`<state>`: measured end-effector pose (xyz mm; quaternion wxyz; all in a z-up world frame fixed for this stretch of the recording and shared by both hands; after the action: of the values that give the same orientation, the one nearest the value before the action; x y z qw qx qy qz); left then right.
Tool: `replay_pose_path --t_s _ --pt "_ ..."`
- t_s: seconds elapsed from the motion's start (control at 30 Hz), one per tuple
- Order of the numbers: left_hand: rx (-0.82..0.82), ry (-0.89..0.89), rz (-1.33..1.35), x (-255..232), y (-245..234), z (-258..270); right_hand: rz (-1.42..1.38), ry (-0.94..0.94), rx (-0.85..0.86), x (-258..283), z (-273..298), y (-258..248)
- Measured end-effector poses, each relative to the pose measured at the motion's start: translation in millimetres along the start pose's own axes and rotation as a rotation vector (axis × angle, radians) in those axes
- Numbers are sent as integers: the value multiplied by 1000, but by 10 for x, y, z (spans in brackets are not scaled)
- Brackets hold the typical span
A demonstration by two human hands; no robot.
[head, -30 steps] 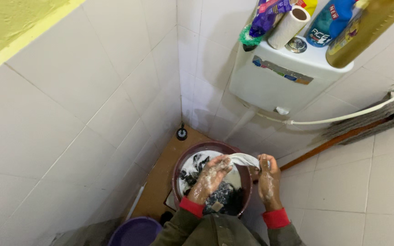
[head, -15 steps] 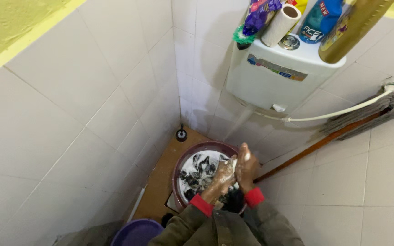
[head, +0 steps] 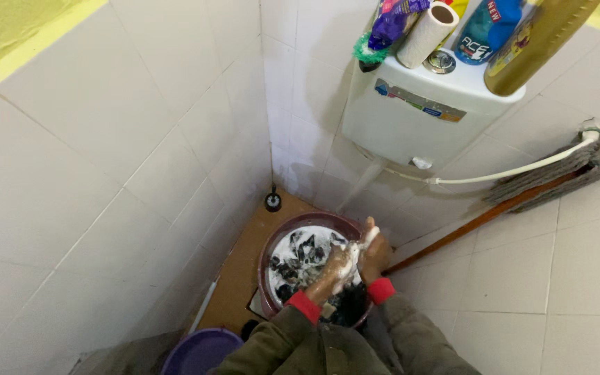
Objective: The person washes dark-colored clothes by hand in a reddish-brown basin filled with soapy water. They repeatedly submerge, agitate, and wring out the garments, including a white item and dark pants, in a tiled room.
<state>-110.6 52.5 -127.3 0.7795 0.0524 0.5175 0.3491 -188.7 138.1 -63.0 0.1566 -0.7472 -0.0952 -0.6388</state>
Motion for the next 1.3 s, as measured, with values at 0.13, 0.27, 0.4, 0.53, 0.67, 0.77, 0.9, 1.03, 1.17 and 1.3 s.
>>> replay_pose_path --t_s 0.13,0.27,0.4,0.53,0.67,0.77,0.9,1.03,1.17,1.3 --pt "-8 -2 0 41 16 -14 198 -177 104 -24 295 132" --pt "-7 -17 -23 112 -64 88 57 -36 28 -182 94 48" --pt "4 -12 -6 157 -77 153 223 -154 115 -300 377 93" --pt "20 6 -34 56 -198 150 241 -327 120 -350 315 332" --pt "20 -9 -5 176 -210 260 180 -5 54 -458 491 138" --pt "38 4 -16 64 -211 208 115 -15 64 -357 350 214" --pt "79 16 4 32 -141 239 166 -52 43 -240 370 216" --pt "193 27 14 15 -203 344 91 -32 28 -154 161 56" --pt "225 125 169 -108 -757 432 122 -117 -148 -45 119 -233" --pt "358 240 445 -89 -782 491 -297 344 6 -61 39 -429"
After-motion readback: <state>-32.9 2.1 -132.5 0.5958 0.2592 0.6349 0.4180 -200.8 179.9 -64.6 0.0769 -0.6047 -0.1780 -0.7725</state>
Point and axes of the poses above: each hand's wrist, its own z-axis away from the middle knuckle, its own y-axis out of the palm, x = y × z, the point moved 4 cm from there along -z, towards the middle knuckle, and after that the axes turned 10 degrees about -z, right-handed, at the moved point
